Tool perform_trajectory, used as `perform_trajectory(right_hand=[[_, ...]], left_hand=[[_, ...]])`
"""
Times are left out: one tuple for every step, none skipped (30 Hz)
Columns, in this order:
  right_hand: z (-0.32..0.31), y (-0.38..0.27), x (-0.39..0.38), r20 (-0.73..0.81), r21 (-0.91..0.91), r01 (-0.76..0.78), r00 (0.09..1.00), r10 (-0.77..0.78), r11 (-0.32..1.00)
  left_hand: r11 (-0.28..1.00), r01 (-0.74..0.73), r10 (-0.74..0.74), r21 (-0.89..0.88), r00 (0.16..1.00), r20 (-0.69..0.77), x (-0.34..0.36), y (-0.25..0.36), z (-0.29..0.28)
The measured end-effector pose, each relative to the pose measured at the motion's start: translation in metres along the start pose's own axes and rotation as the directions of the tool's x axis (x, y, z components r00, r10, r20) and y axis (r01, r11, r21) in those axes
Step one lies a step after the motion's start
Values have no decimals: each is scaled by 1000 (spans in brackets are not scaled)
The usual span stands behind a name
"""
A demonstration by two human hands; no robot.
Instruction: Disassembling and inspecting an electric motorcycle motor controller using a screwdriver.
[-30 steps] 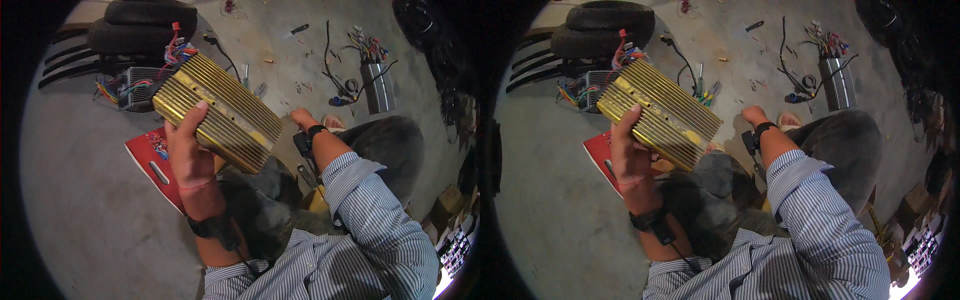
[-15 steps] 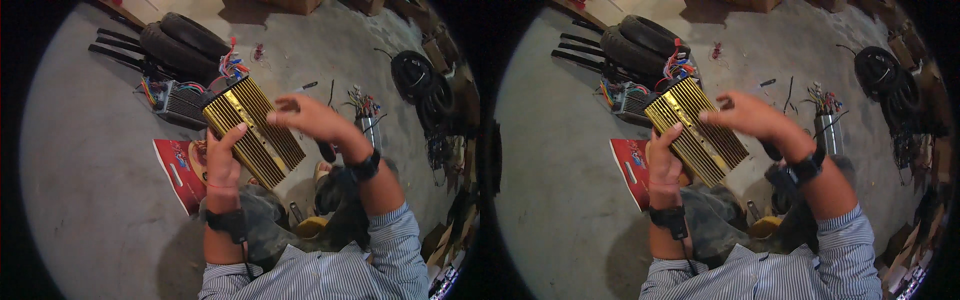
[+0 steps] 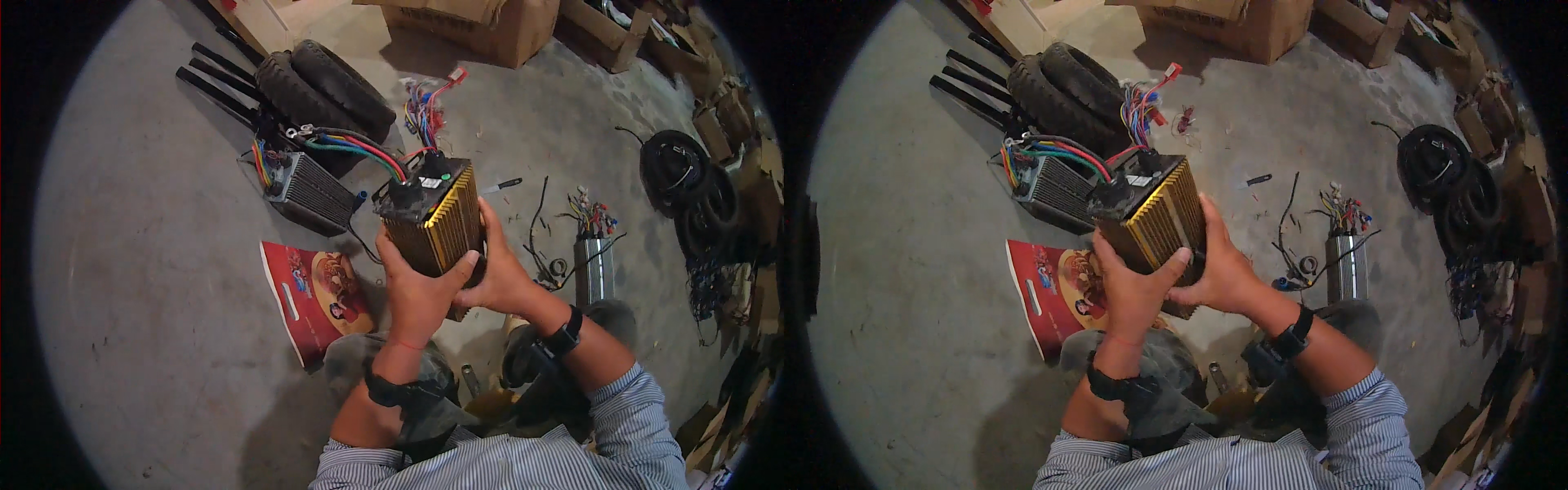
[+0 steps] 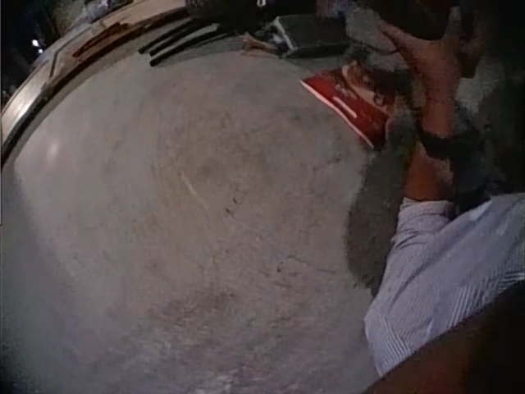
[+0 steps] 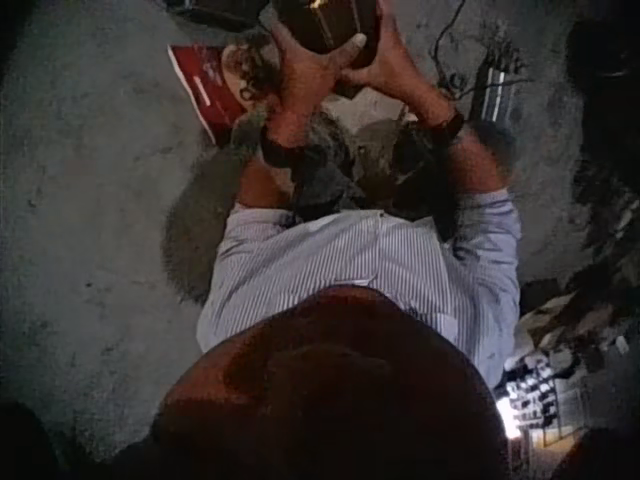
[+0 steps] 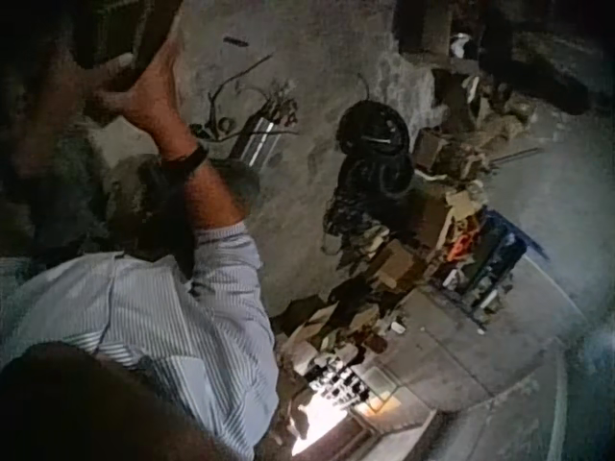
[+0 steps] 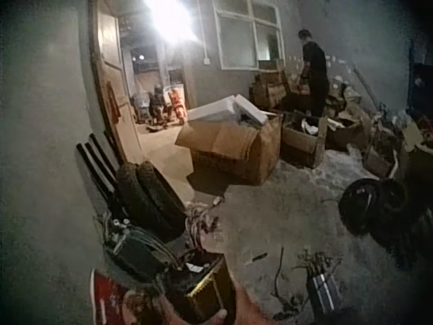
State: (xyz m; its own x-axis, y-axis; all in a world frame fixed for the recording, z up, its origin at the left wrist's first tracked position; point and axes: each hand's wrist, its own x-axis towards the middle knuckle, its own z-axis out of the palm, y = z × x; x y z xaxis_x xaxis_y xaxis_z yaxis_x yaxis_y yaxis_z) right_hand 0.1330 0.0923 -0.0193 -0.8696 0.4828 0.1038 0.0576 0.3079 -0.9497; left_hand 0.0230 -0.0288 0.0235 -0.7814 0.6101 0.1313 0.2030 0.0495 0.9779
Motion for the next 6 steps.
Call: perform_trajectory(right_hand=[[0, -2, -1, 17, 0, 6, 1000, -6, 1000], [-1, -2, -1, 34, 1, 13, 999, -13, 1000], [-12, 0, 1, 67, 1, -20, 998, 20, 1000], [-33, 8, 4, 94, -5, -58, 994, 58, 998], [-55, 18, 10, 128, 3, -95, 987, 94, 995], [-53, 23, 7, 132, 8, -108, 986, 106, 994]], left_hand=[[987, -42, 54, 154, 996, -71, 1, 3, 0], [996, -29, 32, 86, 999, -29, 3, 5, -3], [1000, -16, 15, 10, 1000, 19, 7, 7, -7], [998, 3, 2, -69, 997, 76, 11, 6, -7], [1000, -12, 15, -25, 995, 103, 13, 5, -10], [1000, -18, 16, 17, 991, 131, 12, -2, -14]])
